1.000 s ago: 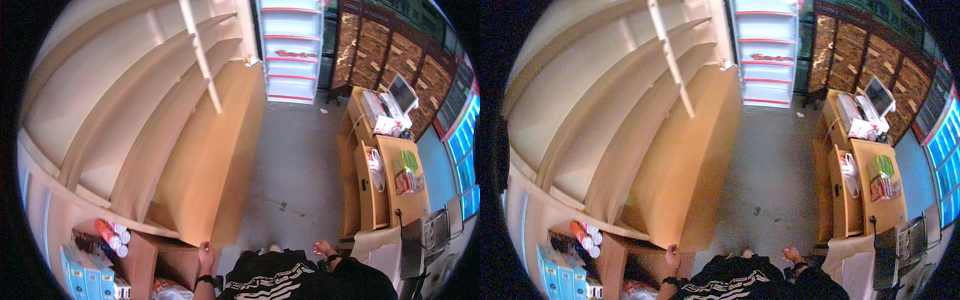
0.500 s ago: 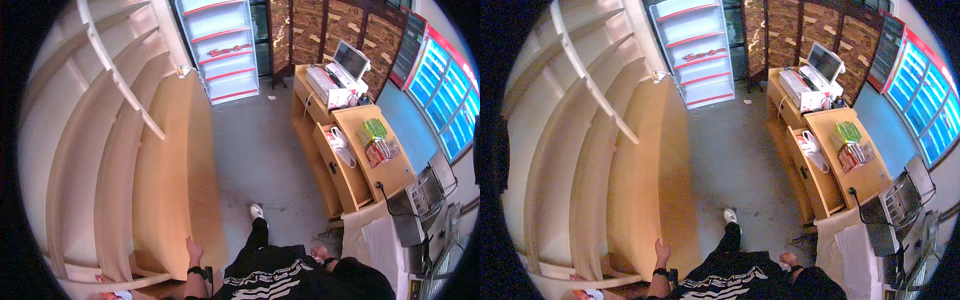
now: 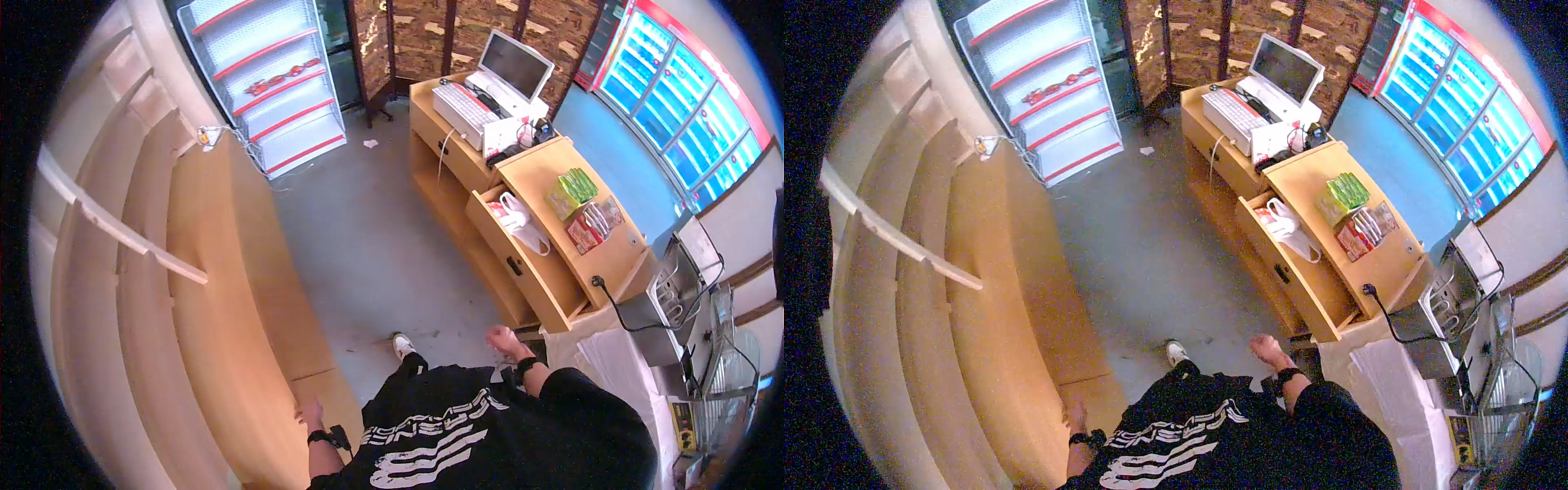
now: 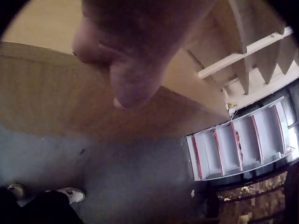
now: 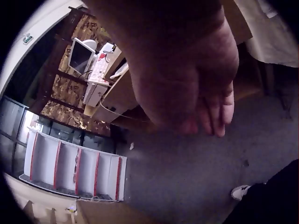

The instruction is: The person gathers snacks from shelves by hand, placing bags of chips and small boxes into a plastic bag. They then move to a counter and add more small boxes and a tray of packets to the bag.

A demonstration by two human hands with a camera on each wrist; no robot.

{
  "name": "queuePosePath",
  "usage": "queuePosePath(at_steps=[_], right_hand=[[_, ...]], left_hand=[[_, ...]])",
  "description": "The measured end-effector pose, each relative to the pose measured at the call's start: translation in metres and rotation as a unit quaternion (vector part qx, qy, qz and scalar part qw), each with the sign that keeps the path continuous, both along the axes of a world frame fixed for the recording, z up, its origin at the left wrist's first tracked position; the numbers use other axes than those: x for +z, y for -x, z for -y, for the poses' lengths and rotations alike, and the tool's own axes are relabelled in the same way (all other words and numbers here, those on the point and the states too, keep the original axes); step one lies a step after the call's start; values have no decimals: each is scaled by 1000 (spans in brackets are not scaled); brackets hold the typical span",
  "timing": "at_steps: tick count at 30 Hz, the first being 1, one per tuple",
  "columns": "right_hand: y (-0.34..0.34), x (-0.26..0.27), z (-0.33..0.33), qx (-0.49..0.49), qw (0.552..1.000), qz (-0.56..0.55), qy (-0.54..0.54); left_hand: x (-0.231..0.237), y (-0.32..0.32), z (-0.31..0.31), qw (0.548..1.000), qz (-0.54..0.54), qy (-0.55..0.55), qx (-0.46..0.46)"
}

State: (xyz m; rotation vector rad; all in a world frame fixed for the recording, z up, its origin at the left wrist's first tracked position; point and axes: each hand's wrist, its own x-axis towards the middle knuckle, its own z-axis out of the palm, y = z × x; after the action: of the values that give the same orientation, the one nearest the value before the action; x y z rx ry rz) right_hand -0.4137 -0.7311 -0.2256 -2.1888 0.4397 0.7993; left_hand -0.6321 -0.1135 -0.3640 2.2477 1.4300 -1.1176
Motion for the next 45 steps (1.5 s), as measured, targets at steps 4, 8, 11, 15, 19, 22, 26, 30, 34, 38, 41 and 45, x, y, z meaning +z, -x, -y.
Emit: queuePosePath(at_steps=[4, 8, 11, 15, 19, 22, 26, 30, 34, 38, 41, 45], right_hand=[[-17, -6, -6, -9, 999, 40, -18], [-28, 22, -16, -21, 998, 50, -20], [-46, 21, -12, -33, 979, 202, 19], [-100, 112, -26, -105, 929, 354, 38], [-163, 109, 2, -156, 893, 418, 57], [-214, 98, 31, -174, 891, 394, 142], [-270, 62, 61, -280, 923, 204, 169], [-302, 46, 71, -242, 941, 210, 104], [-316, 45, 64, -232, 966, 87, -78], [-334, 19, 62, -342, 929, 78, -120], [-326, -84, 110, -424, 897, 48, -110], [-346, -181, 133, -150, 940, 241, 190]], left_hand=[[80, -58, 56, 936, 63, -101, 331], [113, -80, 69, 949, 0, -127, 287], [119, -103, 84, 929, 111, -179, 306], [108, -130, 111, 876, 443, 78, 174], [41, -169, 108, 870, 392, 279, 107], [78, -192, 126, 862, 310, 342, 211], [87, -198, 101, 883, 372, 282, 38], [44, -207, 68, 884, 372, 281, -41], [47, -239, 66, 895, 344, 251, 130], [81, -286, 81, 904, 341, 227, 119], [93, -317, 83, 867, 387, 303, 79], [111, -352, 100, 867, 361, 319, 129]])
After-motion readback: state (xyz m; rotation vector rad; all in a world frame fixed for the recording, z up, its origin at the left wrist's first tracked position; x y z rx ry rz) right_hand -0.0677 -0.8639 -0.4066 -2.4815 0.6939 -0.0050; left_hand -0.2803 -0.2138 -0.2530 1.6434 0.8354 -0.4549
